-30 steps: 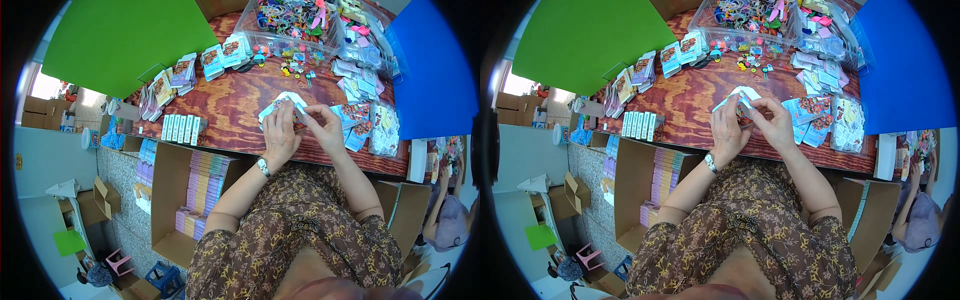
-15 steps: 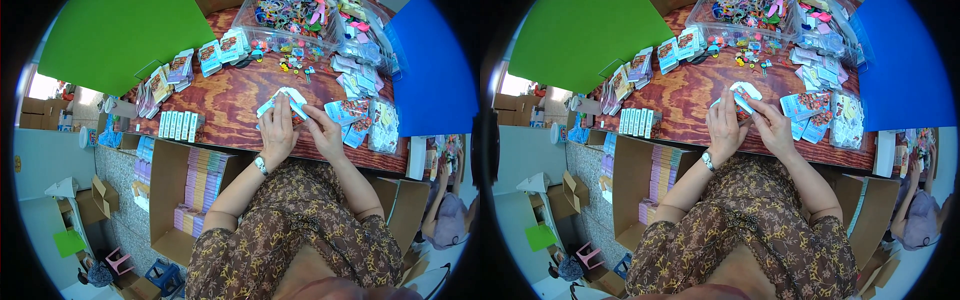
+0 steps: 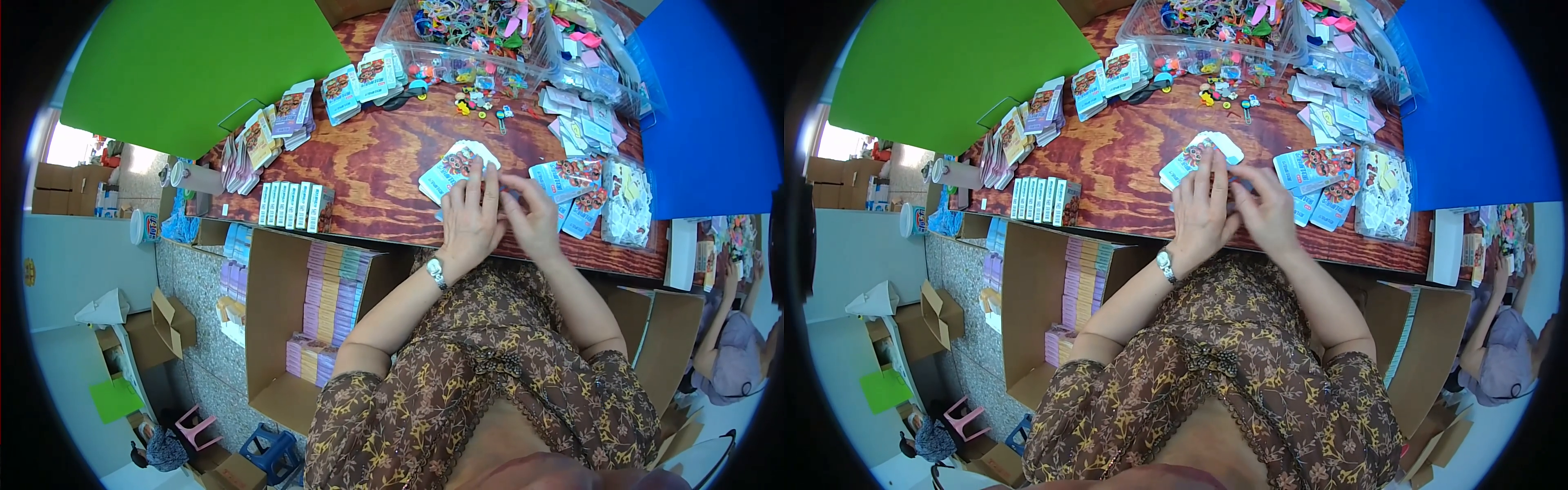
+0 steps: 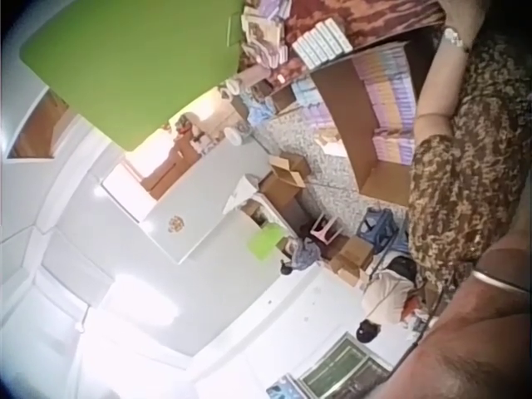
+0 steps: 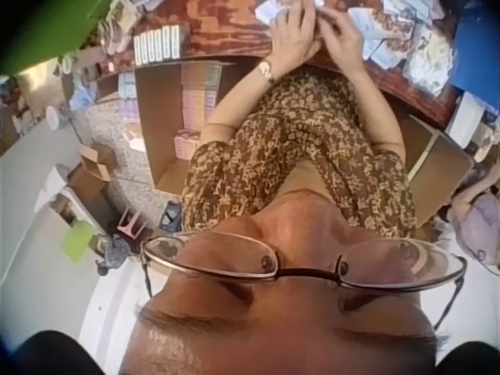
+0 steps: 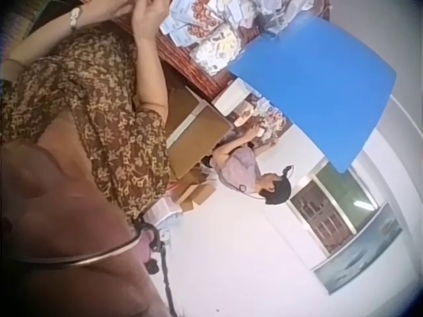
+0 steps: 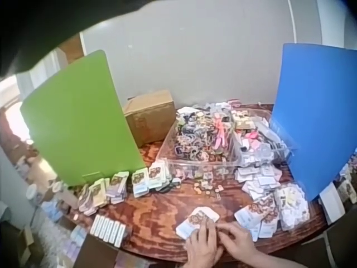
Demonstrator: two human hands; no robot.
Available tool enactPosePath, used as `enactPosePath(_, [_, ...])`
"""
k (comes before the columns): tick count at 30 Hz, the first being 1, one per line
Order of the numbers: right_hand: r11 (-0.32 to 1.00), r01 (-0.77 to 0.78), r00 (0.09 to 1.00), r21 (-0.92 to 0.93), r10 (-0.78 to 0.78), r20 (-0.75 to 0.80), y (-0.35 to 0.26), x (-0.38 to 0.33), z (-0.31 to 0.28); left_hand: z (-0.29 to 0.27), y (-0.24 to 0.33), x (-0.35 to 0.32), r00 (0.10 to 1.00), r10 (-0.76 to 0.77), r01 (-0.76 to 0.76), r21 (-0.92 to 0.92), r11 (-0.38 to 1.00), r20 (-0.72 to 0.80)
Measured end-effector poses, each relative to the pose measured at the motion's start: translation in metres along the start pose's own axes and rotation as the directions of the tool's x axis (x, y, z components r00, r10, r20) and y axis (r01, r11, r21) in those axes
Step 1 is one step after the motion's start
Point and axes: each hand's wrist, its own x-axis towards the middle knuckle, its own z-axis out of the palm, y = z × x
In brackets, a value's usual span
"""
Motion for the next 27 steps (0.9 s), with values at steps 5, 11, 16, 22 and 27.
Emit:
enactPosePath(5, [0.973, 0.034, 0.964, 0.227, 0.028, -0.264, 0.098, 0.031, -0.072, 0.016, -0.038, 0.001, 0.98, -0.118, 0.157, -0.254, 0.954, 0.161])
enactPosePath(11, [0.877, -0.225, 0.949, -0.425, 0.099, -0.298, 0.104, 0.039, -0.131, 0.045, -0.052, 0.011, 0.873, -0.232, 0.224, 0.07, 0.972, 0.43])
enactPosePath(16, [0.746, 0.157, 0.906, -0.647, -0.37, -0.207, 0.069, 0.036, -0.089, 0.048, -0.051, 0.012, 0.867, -0.267, 0.291, 0.007, 0.957, 0.421])
enactPosePath(22, [0.835, 0.39, 0.9, -0.388, -0.435, -0.033, 0.031, 0.017, -0.012, 0.024, -0.038, 0.017, 0.932, -0.328, 0.359, -0.258, 0.897, 0.157])
enactPosePath(27, [0.841, 0.409, 0.87, -0.354, -0.477, -0.127, 0.02, 0.018, 0.015, 0.009, -0.026, 0.02, 0.917, -0.377, 0.397, -0.392, 0.83, 0.132])
